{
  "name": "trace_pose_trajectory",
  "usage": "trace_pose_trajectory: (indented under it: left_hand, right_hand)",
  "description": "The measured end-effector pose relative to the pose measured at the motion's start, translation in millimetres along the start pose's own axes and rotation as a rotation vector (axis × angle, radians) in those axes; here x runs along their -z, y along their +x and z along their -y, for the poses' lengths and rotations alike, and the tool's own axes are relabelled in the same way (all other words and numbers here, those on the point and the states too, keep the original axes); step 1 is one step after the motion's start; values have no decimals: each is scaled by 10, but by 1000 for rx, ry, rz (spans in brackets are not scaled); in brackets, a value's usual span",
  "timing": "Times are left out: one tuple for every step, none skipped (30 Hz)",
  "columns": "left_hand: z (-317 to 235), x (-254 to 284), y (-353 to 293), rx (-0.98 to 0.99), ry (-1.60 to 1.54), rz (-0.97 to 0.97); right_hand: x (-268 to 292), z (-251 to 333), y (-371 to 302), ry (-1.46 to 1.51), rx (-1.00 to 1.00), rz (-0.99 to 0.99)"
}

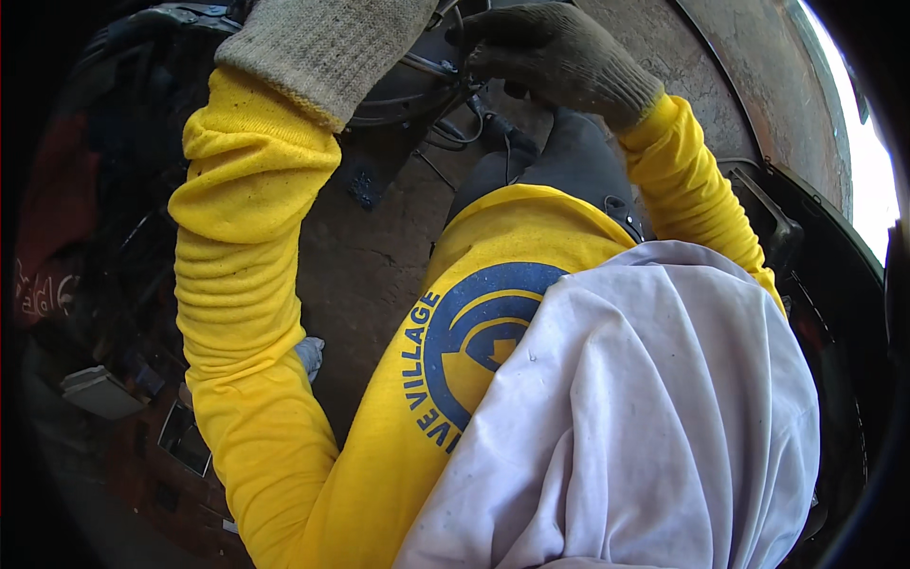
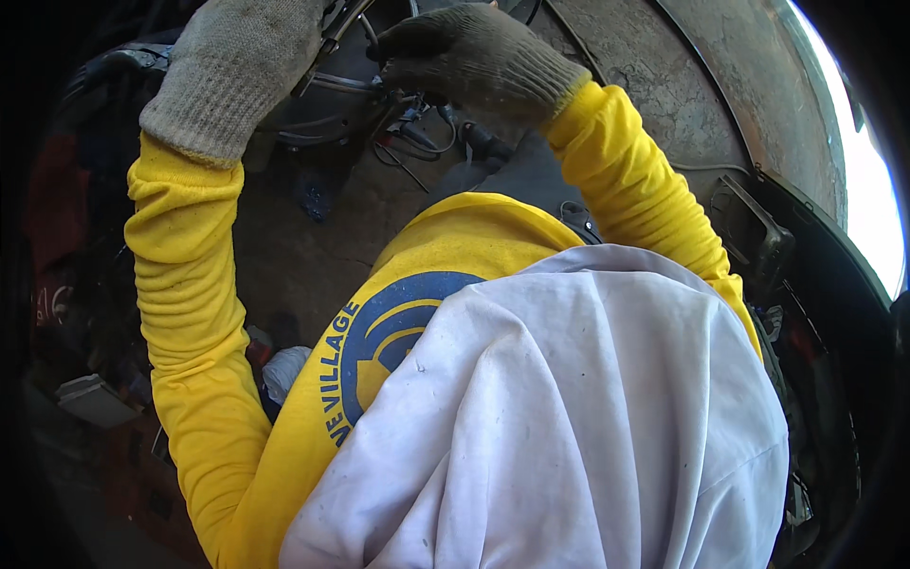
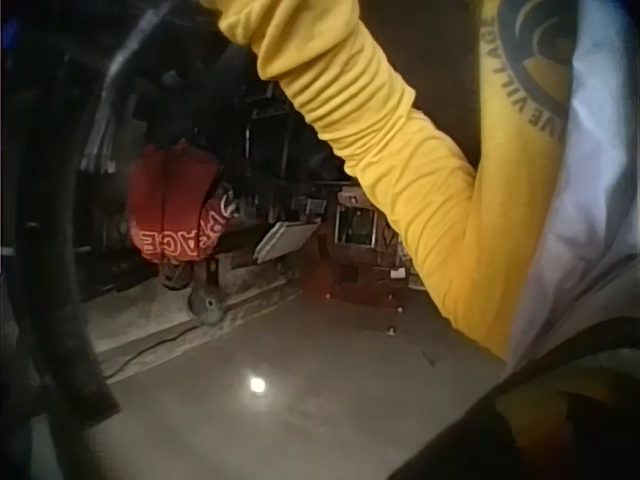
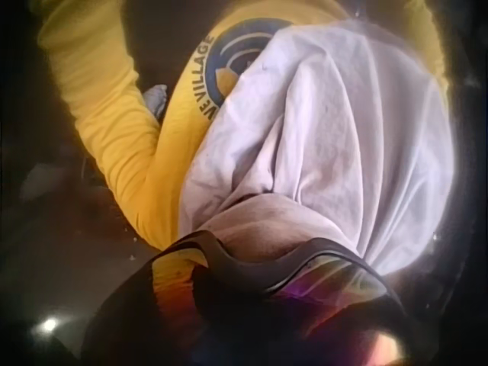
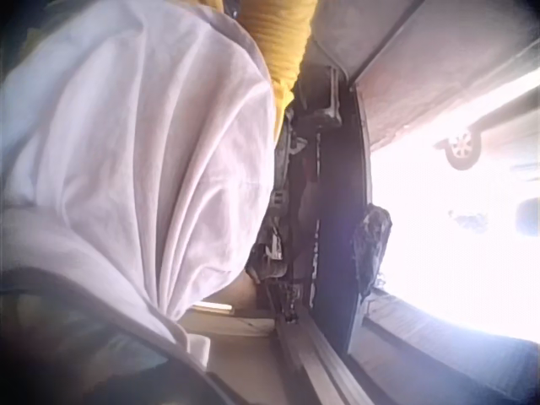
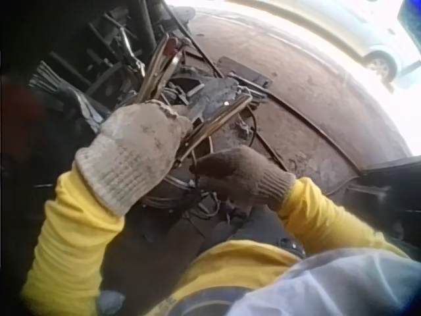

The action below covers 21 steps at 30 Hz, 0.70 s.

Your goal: The person assembles a metal structure by clamping metal components together and using a welding tool to join them, followed by using an angle grinder to smooth a joint.

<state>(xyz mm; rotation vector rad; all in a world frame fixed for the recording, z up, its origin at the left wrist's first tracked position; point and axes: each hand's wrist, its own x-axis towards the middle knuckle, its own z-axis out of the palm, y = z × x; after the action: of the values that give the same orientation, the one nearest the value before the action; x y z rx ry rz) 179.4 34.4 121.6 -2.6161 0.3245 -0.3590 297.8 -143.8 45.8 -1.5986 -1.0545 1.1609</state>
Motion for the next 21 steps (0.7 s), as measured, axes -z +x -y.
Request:
trace_pose_trajectory:
  left_hand:
    - [-11,-14,44,-1,-30,44]
    - [-23,-30,86,-2,-60,87]
    - [-36,-49,128,-9,-71,76]
    - [-50,-74,176,-31,-48,115]
    - [-23,28,117,-26,8,191]
    - [4,107,57,-8,25,214]
    - [11,102,40,-16,0,143]
    - [14,100,30,-24,-24,73]
    - [12,109,25,-21,-24,74]
    - [6,117,27,-17,-5,122]
    - [3,132,22,-11,15,172]
    - [4,156,10,-9,16,177]
    - [-4,129,40,-28,33,135]
    - [-11,92,69,-46,50,93]
    - [-30,-6,81,-53,39,82]
    - [-44,-37,63,-35,30,61]
    - [-49,-53,45,-17,19,38]
    - [-74,-38,5,-14,23,42]
    - [-100,99,81,10,66,185]
    - [-99,172,139,34,107,326]
    - [-79,158,157,33,109,312]
  right_hand:
    - [27,-52,59,-138,99,8]
    - [53,-79,83,-277,196,16]
    - [94,-105,78,-281,182,7]
    - [145,-112,72,-254,123,61]
    - [122,-45,116,-219,106,153]
    - [66,-36,154,-216,130,178]
    - [17,-89,160,-244,120,152]
    - [-8,-119,165,-272,111,127]
    - [-6,-127,159,-272,111,130]
    - [-6,-103,144,-245,101,137]
    - [-10,-89,140,-216,93,146]
    - [-19,-112,161,-214,96,151]
    - [4,-177,168,-209,122,144]
    - [28,-223,166,-203,149,138]
    - [69,-251,147,-204,137,128]
    - [85,-206,149,-189,102,153]
    - [106,-161,143,-174,66,176]
    - [138,-110,114,-173,70,181]
    - [221,-31,61,-2,-91,148]
    - [304,12,13,170,-251,111]
    - [365,-13,-41,162,-250,99]
